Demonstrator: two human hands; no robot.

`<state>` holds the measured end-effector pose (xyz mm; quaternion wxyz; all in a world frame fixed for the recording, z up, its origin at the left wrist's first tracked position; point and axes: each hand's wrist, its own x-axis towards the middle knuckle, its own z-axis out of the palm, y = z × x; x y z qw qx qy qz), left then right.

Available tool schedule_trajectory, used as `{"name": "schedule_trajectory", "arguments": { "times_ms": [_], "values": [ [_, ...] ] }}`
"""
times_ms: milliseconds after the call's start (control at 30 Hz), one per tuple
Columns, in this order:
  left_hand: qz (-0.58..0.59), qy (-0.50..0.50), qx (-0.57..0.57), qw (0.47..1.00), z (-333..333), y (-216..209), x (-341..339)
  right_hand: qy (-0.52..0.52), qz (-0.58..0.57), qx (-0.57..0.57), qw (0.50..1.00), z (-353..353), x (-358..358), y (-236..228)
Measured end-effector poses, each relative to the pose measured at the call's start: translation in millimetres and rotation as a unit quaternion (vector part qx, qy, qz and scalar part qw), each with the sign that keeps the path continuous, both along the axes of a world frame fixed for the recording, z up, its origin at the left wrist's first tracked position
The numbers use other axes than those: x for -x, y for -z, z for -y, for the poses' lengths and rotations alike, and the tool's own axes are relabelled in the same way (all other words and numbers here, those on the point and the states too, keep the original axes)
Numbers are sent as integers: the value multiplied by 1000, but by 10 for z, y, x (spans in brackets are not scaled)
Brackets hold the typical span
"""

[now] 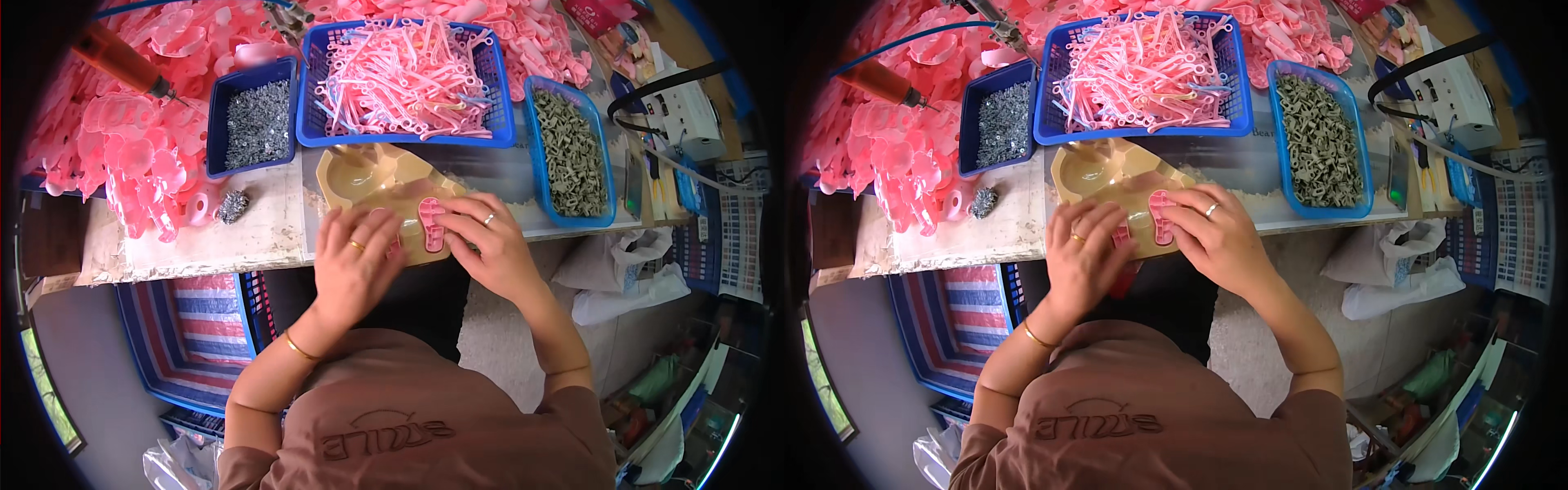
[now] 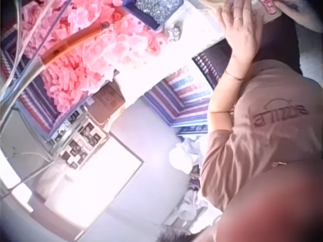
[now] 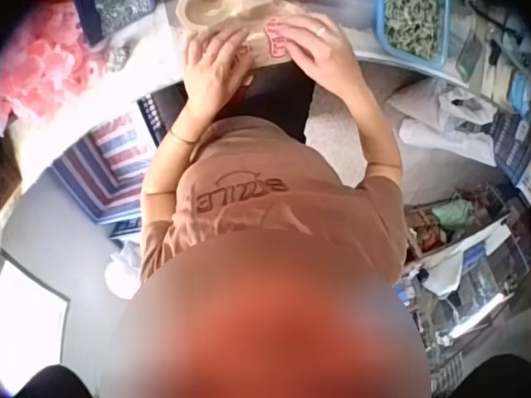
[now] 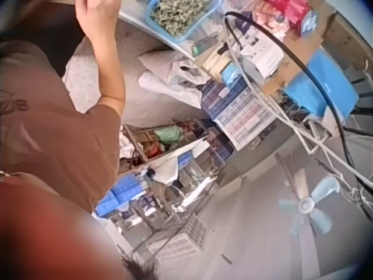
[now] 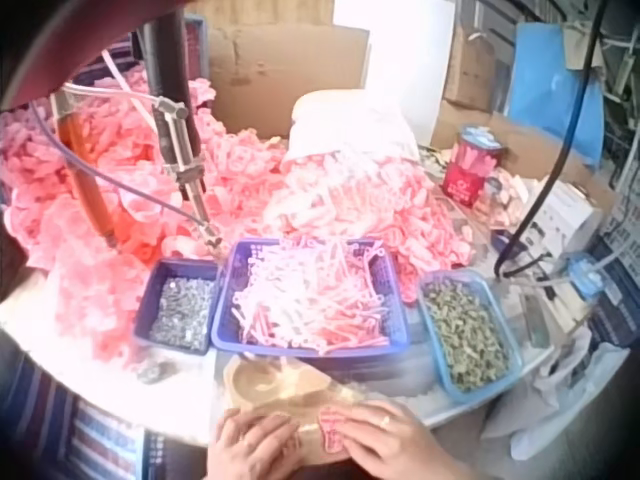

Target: The recorder assembles a pink toy pony by attaching limbs, adding hair strips, and securing parts with a pneumatic screwdriver.

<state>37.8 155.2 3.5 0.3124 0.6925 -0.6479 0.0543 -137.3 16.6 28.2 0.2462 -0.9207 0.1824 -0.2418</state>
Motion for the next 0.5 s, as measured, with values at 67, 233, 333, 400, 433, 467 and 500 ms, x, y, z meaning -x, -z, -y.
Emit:
{"name": "schedule_trajectory", "arguments": {
  "times_ms": [67, 233, 333, 400, 433, 467, 500],
  "values": [
    [1, -4, -42, 999, 15, -31, -73, -9, -5, 34, 999, 1, -15, 16],
    [5, 3, -63, 998, -12, -19, -62, -29, -89, 74, 993, 20, -2, -23],
    [-4, -2, -73, 997, -23, -14, -65, -40, -77, 52, 995, 29, -36, -12],
    [-16, -2, -71, 997, -60, 15, -95, -29, -71, 33, 997, 32, -39, -24],
    [-50, 2, -46, 998, -101, 35, -117, -18, -64, 13, 998, 31, -44, -30],
    [-84, 5, -20, 996, -134, 57, -136, -19, -64, 12, 998, 31, -54, -36],
    [-84, 4, -21, 996, -154, 78, -151, -29, -87, 35, 995, 32, -65, -41]
  ]
}}
